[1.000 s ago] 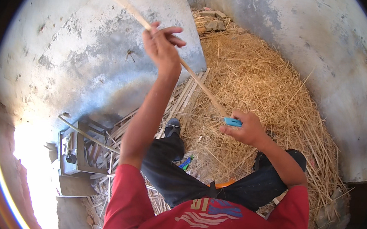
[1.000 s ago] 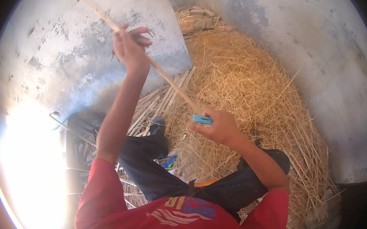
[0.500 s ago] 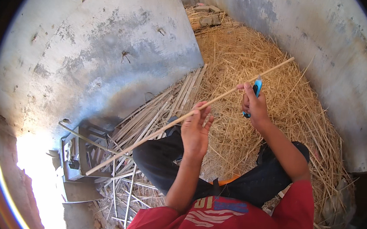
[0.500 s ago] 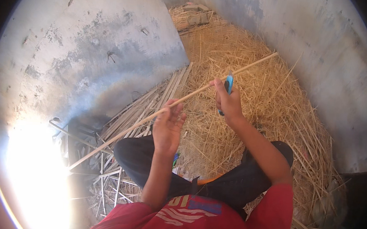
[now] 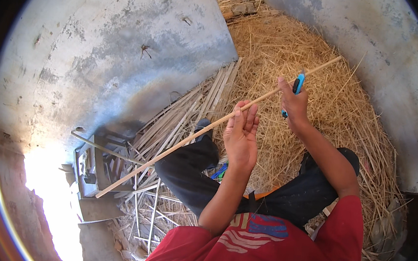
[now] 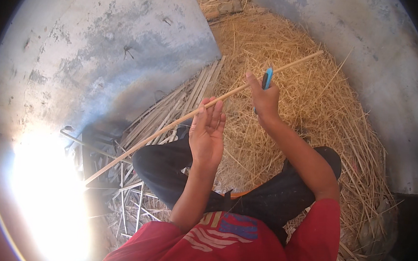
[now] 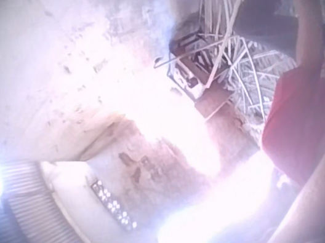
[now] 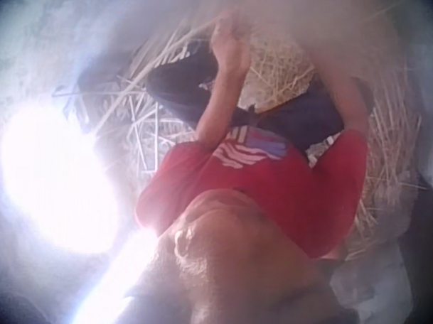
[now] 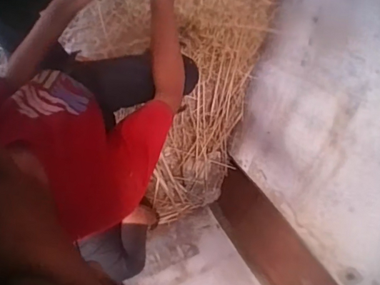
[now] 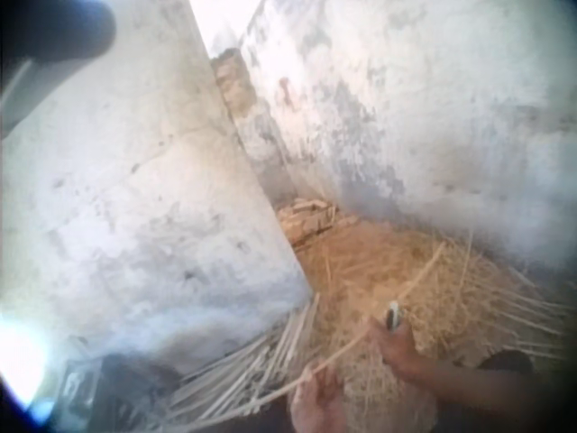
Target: The person sits on a straw-covered floor and uses a small blue utility knife to shave a long, thin bamboo stick. They hold the stick with their left hand and repeatedly scrape the blade along its length to remove the outer layer, occasionally rotating the stick to work on different sides.
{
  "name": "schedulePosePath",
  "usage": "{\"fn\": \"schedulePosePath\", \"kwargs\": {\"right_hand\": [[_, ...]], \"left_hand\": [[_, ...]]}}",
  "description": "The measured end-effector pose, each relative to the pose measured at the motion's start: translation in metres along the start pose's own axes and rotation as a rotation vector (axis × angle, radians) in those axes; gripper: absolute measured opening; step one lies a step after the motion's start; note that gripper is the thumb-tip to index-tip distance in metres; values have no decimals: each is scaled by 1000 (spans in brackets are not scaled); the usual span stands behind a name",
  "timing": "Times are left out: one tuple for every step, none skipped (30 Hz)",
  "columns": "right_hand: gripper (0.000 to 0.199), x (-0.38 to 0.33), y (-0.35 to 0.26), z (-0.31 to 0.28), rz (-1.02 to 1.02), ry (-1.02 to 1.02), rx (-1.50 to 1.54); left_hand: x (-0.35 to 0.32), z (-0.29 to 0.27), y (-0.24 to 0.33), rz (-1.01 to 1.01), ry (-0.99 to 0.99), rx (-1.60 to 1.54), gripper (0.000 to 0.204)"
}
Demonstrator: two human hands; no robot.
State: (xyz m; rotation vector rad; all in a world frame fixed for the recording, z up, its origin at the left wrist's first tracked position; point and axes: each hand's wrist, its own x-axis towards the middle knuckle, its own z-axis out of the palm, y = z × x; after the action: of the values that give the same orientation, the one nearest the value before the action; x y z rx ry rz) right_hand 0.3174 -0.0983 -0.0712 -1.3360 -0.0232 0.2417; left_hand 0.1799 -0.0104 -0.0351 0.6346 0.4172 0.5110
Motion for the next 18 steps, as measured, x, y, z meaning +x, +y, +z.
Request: {"fn": "schedulePosePath", "kwargs": {"right_hand": [[42, 0, 1, 0, -8, 3, 18], [42, 0, 2, 1, -15, 7, 37], [41, -2, 2, 2, 12, 8, 60], [40, -5, -1, 4, 36, 11, 83], [39, -6, -4, 4, 61, 14, 107], [38, -5, -4, 4, 92, -10, 140], [37, -3, -4, 2, 122, -28, 172], [36, -1, -4, 0, 153, -46, 204], [35, 3, -4, -1, 135, -32, 231], [34, 9, -5, -4, 114, -11, 253], [33, 13, -6, -7, 95, 4, 276], [33, 15, -7, -10, 60, -1, 239], [33, 18, -9, -14, 21, -2, 203], [33, 21, -10, -18, -16, 2, 167], [34, 22, -10, -20, -58, 0, 133], [34, 21, -12, -20, -93, -5, 99], [34, 18, -14, -20, -126, -12, 63], [35, 13, -18, -21, -141, -44, 57]], "left_hand": [[1, -1, -2, 10, -18, 2, 33], [2, -2, -4, 20, -36, 4, 35], [3, -3, -5, 30, -54, 6, 37], [3, -2, -6, 24, -51, 5, 37], [3, -1, -8, 19, -49, 5, 38], [2, 0, -8, 15, -46, 6, 38], [1, 1, -9, -20, -54, 24, 40], [-2, 1, -10, -55, -63, 44, 42], [-5, 0, -12, -89, -71, 64, 44], [-11, -5, -14, -174, -107, 213, 43], [-20, -16, -13, -253, -140, 362, 43], [-30, -26, -11, -331, -174, 511, 43], [-46, -29, -2, -257, -243, 705, 41], [-64, -29, 11, -181, -315, 897, 40], [-85, -25, 28, -123, -325, 978, 36], [-98, -21, 43, -66, -330, 1060, 33], [-96, -22, 52, 195, -370, 1224, 32], [-88, -21, 59, 465, -408, 1374, 31]]}}
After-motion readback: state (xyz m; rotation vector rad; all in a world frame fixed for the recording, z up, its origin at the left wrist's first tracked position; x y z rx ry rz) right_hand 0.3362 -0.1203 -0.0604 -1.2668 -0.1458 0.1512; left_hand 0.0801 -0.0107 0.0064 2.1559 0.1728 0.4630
